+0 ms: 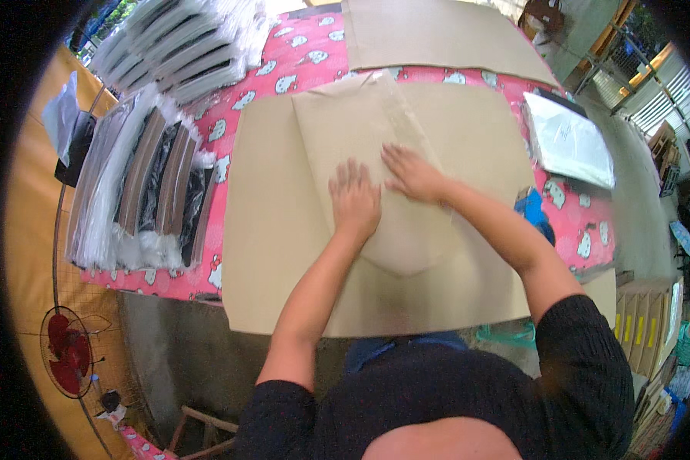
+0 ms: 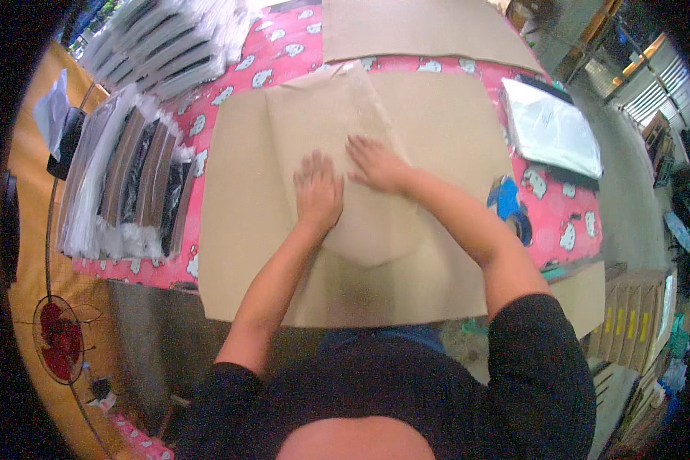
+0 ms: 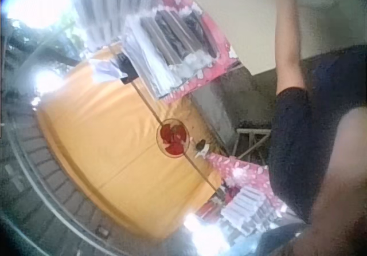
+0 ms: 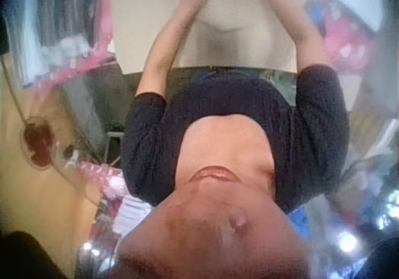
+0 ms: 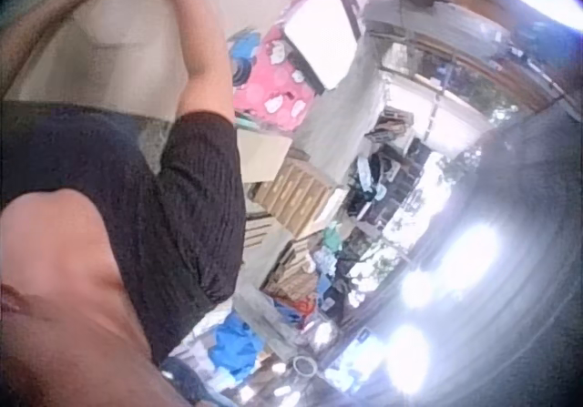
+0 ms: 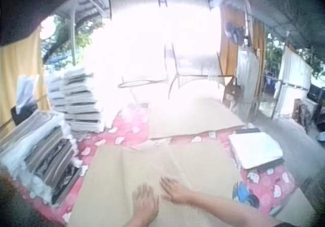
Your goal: The person wraps rectangular items in brown paper and secures the packaging with clear tape using a tape dispenser. They place the wrapped item to the side, then take a new item from a stack and repeat the wrapping and taping process.
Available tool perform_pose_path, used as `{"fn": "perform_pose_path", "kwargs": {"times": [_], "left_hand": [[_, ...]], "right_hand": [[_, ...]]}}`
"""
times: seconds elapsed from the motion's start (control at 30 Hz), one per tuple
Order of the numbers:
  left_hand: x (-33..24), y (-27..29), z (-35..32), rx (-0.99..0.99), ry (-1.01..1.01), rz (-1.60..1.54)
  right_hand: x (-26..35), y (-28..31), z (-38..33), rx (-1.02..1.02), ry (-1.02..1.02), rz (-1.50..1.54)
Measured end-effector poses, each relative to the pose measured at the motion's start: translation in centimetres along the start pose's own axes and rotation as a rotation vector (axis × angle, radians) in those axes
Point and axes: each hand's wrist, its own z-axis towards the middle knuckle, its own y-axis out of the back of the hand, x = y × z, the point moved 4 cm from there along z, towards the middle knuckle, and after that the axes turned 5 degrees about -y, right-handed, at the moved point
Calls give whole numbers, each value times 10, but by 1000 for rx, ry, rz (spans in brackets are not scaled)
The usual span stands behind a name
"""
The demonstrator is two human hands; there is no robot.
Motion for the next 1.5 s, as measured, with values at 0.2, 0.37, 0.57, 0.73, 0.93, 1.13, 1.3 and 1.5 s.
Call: {"fn": "perform_pose_path", "kwargs": {"times": [0.2, 0.37, 0.57, 0.73, 0.93, 1.13, 1.3, 1.5], "left_hand": [[-18, 6, -23, 154, -249, -30], [-18, 2, -28, 336, -337, -133], [0, 10, -16, 669, -242, -131], [-11, 11, -26, 552, -65, -116], [-6, 15, -30, 541, -90, -162], [-9, 9, -41, 453, -125, -139], [-9, 10, -37, 442, -121, -132], [-12, 13, -41, 414, -85, -183]], "right_hand": [[14, 31, -79, -107, 5, -209], [27, 36, -66, -7, -29, -101], [37, 29, -51, 96, -18, -184], [48, 21, -59, 35, -143, -130], [3, 37, -86, 130, -238, 11], [-20, 12, -122, -155, -615, 475], [8, -11, -185, -412, -819, 320], [82, 10, -158, -297, -963, 16]]}}
